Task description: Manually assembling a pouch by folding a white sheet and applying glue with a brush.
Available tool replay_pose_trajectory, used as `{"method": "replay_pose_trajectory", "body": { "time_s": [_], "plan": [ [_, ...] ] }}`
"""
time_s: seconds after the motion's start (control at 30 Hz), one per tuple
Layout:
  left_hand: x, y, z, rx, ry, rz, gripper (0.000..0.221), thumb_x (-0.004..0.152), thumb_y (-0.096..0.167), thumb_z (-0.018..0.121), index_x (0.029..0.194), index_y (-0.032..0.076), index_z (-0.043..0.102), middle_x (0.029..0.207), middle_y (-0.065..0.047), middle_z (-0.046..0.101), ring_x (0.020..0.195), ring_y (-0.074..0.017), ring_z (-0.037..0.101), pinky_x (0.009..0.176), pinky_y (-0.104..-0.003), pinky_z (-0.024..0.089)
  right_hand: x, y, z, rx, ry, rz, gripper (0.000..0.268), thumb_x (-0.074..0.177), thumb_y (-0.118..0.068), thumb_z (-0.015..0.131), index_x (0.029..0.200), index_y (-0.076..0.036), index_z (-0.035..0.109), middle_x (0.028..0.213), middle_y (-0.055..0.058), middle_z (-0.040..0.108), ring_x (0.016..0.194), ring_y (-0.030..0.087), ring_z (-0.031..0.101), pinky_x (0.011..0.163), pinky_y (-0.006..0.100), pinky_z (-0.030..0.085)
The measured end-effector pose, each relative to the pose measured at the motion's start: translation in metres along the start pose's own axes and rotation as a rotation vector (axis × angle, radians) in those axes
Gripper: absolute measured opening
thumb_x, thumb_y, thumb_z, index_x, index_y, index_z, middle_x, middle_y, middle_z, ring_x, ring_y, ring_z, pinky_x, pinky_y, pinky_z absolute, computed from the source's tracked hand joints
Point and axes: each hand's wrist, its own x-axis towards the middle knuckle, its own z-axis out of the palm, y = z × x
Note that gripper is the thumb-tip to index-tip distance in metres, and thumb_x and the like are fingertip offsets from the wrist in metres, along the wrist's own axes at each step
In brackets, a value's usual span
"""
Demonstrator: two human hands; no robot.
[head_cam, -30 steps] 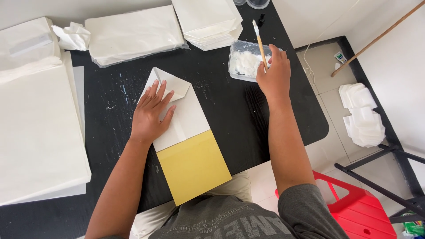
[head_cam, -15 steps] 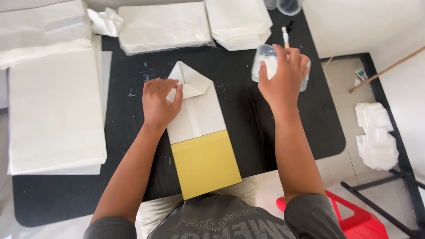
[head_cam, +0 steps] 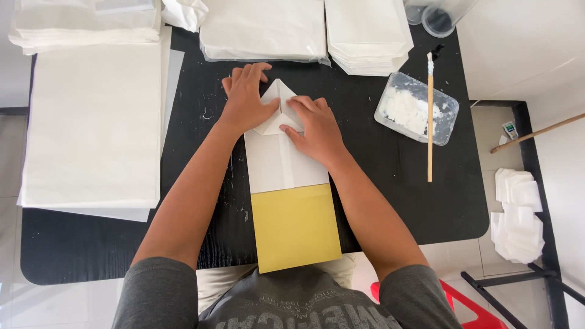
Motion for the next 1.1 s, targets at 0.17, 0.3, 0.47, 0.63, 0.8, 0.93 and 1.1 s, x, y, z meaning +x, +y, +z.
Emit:
{"method": "replay_pose_trajectory", "body": {
  "time_s": [0.17, 0.3, 0.47, 0.63, 0.8, 0.93, 1.1],
  "plan": [
    [0.009, 0.009, -0.008, -0.081, -0.12, 0.006, 0.069, 0.082, 0.025, 0.072, 0.143, 0.019, 0.041, 0.106, 0.006, 0.061, 0.112, -0.0193, 0.049, 0.091, -0.038, 0.023, -0.005, 0.006, 0.013, -0.06, 0.032, -0.073, 0.049, 0.102, -0.037, 0.062, 0.143, -0.011, 0.058, 0.144, -0.005, 0.056, 0.102, 0.027, 0.045, 0.092, 0.043, 0.042],
    [0.013, 0.016, -0.016, -0.125, -0.225, -0.038, 0.068, 0.084, 0.024, 0.069, 0.146, 0.024, 0.041, 0.102, 0.005, 0.058, 0.107, -0.0141, 0.048, 0.097, -0.037, 0.02, -0.006, 0.009, 0.014, -0.095, 0.031, -0.105, 0.044, 0.104, -0.035, 0.059, 0.144, -0.015, 0.058, 0.144, -0.005, 0.054, 0.102, 0.028, 0.045, 0.09, 0.044, 0.043],
    [0.01, 0.015, -0.02, -0.152, -0.255, -0.042, 0.065, 0.08, 0.019, 0.063, 0.142, 0.027, 0.044, 0.097, 0.008, 0.057, 0.102, -0.0114, 0.049, 0.095, -0.035, 0.021, -0.007, 0.009, 0.012, -0.104, 0.051, -0.13, 0.041, 0.104, -0.036, 0.06, 0.139, -0.013, 0.062, 0.14, -0.006, 0.056, 0.102, 0.028, 0.046, 0.088, 0.043, 0.044],
    [0.004, 0.011, -0.02, -0.176, -0.212, 0.073, 0.056, 0.088, 0.013, 0.066, 0.14, 0.027, 0.05, 0.095, 0.011, 0.065, 0.099, -0.0111, 0.053, 0.098, -0.037, 0.022, -0.008, 0.006, 0.008, -0.1, 0.021, -0.12, 0.052, 0.1, -0.045, 0.065, 0.141, -0.013, 0.061, 0.144, -0.006, 0.056, 0.106, 0.027, 0.046, 0.094, 0.044, 0.044],
    [0.003, 0.008, -0.016, -0.145, -0.187, 0.093, 0.06, 0.089, 0.015, 0.066, 0.145, 0.027, 0.048, 0.097, 0.005, 0.063, 0.103, -0.0122, 0.054, 0.099, -0.036, 0.022, -0.009, 0.008, 0.009, -0.089, 0.105, -0.129, 0.046, 0.096, -0.046, 0.072, 0.128, -0.013, 0.071, 0.134, -0.006, 0.065, 0.102, 0.024, 0.051, 0.084, 0.039, 0.049],
    [0.003, 0.013, -0.014, -0.14, -0.172, 0.087, 0.055, 0.092, 0.015, 0.066, 0.143, 0.028, 0.051, 0.096, 0.006, 0.066, 0.103, -0.015, 0.05, 0.097, -0.035, 0.025, -0.008, 0.009, 0.008, -0.053, 0.154, -0.094, 0.046, 0.089, -0.048, 0.082, 0.118, -0.013, 0.076, 0.122, -0.006, 0.071, 0.101, 0.022, 0.057, 0.073, 0.035, 0.055],
    [-0.005, 0.008, -0.01, -0.187, -0.139, 0.203, 0.051, 0.091, 0.007, 0.069, 0.139, 0.021, 0.056, 0.098, 0.009, 0.075, 0.091, -0.0093, 0.062, 0.098, -0.036, 0.026, -0.01, 0.008, 0.005, -0.025, 0.148, -0.059, 0.049, 0.085, -0.049, 0.084, 0.116, -0.012, 0.075, 0.116, -0.006, 0.071, 0.103, 0.02, 0.058, 0.071, 0.037, 0.055]
  ]
}}
